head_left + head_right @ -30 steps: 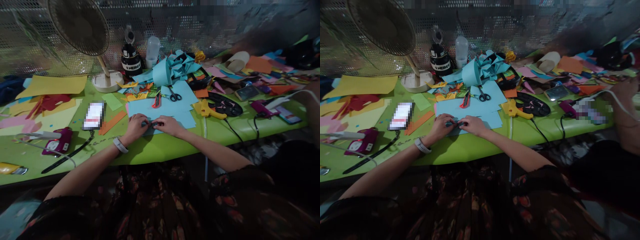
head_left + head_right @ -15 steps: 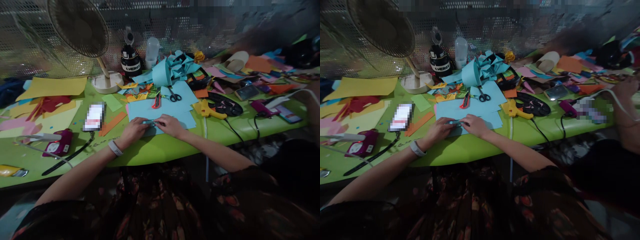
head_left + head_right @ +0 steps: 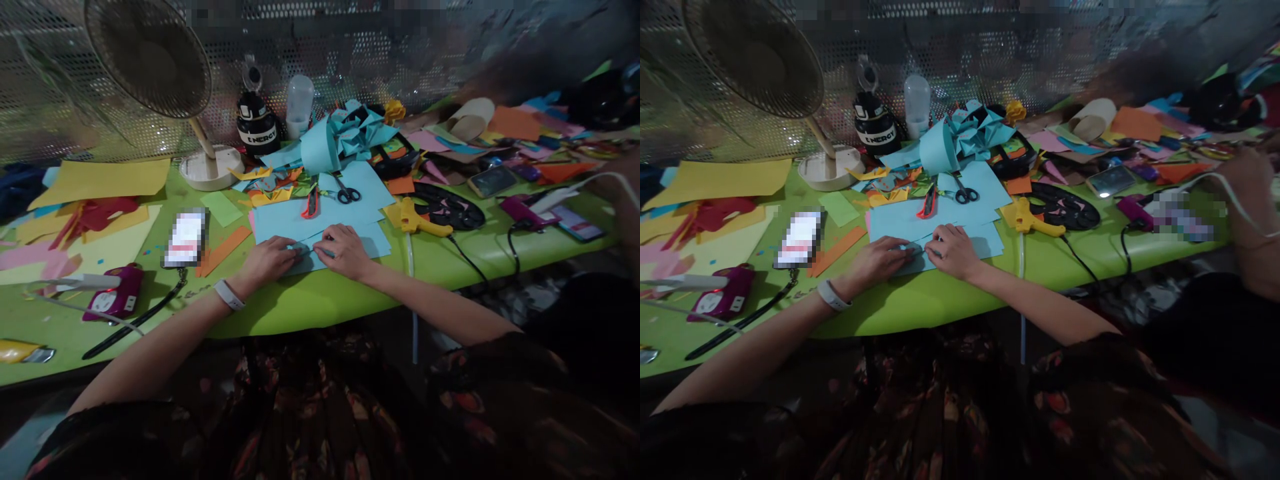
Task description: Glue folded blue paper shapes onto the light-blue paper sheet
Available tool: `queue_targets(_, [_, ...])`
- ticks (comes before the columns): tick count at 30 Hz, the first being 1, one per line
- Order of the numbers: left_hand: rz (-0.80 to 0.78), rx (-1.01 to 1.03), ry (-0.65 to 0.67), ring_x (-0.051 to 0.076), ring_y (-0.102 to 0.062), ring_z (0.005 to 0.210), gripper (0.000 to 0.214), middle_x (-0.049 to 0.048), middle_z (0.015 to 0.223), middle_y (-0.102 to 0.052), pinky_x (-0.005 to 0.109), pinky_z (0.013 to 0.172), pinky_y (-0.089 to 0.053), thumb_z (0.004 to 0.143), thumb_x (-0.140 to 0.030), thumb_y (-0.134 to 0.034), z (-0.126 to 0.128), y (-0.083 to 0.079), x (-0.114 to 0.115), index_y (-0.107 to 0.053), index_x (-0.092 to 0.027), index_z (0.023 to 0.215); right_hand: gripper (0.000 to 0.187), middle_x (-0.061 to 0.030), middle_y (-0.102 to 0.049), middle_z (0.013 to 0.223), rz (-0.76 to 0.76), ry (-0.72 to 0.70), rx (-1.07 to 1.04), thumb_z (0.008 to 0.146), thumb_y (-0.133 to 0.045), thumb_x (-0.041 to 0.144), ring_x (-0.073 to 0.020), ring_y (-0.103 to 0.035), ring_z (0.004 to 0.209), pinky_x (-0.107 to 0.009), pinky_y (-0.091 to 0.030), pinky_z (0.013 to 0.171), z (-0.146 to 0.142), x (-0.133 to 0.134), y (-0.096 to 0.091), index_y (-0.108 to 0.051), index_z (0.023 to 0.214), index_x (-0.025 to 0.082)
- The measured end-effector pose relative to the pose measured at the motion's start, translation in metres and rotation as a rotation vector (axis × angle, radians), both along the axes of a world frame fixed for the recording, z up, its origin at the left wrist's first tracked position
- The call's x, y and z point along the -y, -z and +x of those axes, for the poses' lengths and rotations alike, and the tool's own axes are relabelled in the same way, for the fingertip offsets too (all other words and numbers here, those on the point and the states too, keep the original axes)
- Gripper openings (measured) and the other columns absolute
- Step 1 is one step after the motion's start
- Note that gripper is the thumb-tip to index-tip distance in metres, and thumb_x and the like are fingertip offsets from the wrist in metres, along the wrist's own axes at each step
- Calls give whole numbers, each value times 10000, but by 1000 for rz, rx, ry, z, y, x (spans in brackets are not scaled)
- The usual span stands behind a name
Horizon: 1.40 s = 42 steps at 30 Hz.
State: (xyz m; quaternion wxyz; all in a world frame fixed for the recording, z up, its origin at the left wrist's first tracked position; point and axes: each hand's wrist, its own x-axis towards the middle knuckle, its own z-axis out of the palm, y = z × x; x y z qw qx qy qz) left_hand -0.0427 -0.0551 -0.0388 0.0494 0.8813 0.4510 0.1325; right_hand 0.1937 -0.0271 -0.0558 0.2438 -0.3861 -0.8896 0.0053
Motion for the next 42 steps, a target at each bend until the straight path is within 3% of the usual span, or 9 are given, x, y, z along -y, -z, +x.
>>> queue_targets(3, [48,-62,14,242,-627,1054,278,91,1202,-679,404,888,-519,977,-347,-484,2,-2,-2,-733,-247,1052,284,-103,-646,1011,-2,33,0,955,-491,323,-249,-527,980,-389,-366,851,0,-2,-2,-751,995,217])
queue_targets(7, [106,-143,18,233,-623,981,274,95,1112,-688,380,834,-501,977,-327,-487,3,-5,-3,-736,-252,1061,381,-114,-527,1427,-69,-16,70,978,-456,285,-263,-469,1289,-418,-372,1032,-1,-5,2,-615,1316,207])
queue_targets(9, [125,-134,30,225,-626,950,275,90,1072,-695,365,801,-497,981,-318,-484,2,-3,-3,-727,-262,1096,411,-119,-469,1498,-151,-55,147,1002,-397,251,-250,-427,1373,-429,-339,1109,-1,-8,5,-566,1370,183])
queue_targets(16, [189,-48,106,209,-658,965,272,84,1084,-729,343,801,-510,959,-214,-523,-3,11,-6,-700,-230,1165,438,-154,-436,1510,-262,-107,221,1029,-321,247,-250,-377,1430,-473,-291,1174,0,-16,10,-539,1395,143])
queue_targets(26, [181,-128,157,226,-631,1137,351,100,1275,-668,371,929,-499,965,-160,-465,-6,11,-8,-624,-190,1276,446,-110,-402,1533,-322,-153,213,1017,-322,185,-207,-349,1444,-462,-272,1191,3,-25,12,-499,1426,184])
queue_targets(33, [157,-220,156,268,-600,1161,418,122,1324,-624,425,926,-495,938,-132,-460,-8,9,-8,-580,-195,1334,451,-72,-419,1521,-365,-258,169,1012,-337,174,-184,-353,1441,-475,-261,1191,7,-42,16,-488,1433,240])
queue_targets(42, [124,-246,106,284,-573,1187,405,136,1342,-600,444,941,-485,978,-289,-445,-1,1,0,-556,-186,1353,468,-85,-429,1514,-314,-323,173,992,-348,126,-187,-369,1431,-476,-288,1179,10,-49,17,-494,1427,219])
